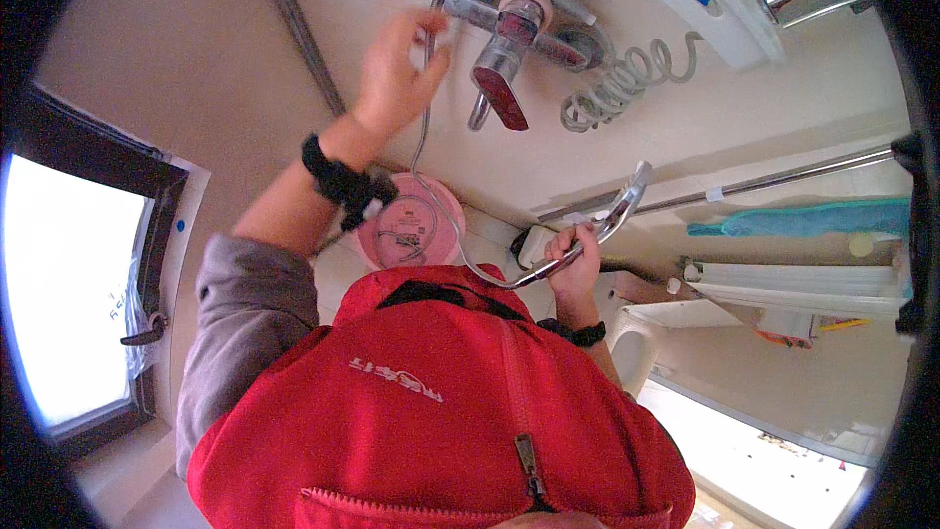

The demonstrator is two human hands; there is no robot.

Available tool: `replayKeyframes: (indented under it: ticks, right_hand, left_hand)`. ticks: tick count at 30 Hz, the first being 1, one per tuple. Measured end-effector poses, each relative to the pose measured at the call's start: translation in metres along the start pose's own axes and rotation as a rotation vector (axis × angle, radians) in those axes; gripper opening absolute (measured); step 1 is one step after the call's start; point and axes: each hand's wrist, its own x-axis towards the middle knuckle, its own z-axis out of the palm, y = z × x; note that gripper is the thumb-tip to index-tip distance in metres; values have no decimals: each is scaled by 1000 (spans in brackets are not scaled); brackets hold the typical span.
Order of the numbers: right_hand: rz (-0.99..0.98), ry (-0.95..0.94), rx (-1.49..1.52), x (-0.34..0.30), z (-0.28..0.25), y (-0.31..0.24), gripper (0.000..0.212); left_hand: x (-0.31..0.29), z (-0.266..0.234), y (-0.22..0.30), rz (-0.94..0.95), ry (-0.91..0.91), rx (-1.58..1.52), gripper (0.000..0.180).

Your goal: The person removes a shower head from its wall mount, unscrews the hose connection, and replaces a small white washer inside the fitting. They reattach the hose, turn on the tap to test for leaks, and place the shower head back on the holder.

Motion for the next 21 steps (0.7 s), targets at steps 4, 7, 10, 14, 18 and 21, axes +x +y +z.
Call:
replayKeyframes:
  ticks: [4, 7, 10, 14, 18, 21]
  right_hand:
    - [92, 85, -68, 9, -32, -12, 14]
    - [26, 90, -210, 8, -44, -21, 14]
    - [-91, 1, -392, -3, -52, -35, 14]
    - [-101, -37, -422, -26, -56, -40, 13]
    - [-132, 59, -440, -52, -49, -27, 11]
    - [-176, 174, -443, -79, -30, -9, 11]
  left_hand:
    - [-48, 40, 38, -386, -103, -426, 51]
    - [-38, 59, 66, -389, 7, -539, 64]
    - [-13, 58, 90, -281, 162, -204, 67]
    - [16, 49, 115, -220, 132, 6, 60]
    - [25, 36, 124, -333, 138, -46, 50]
    - [20, 17, 119, -231, 161, 11, 41]
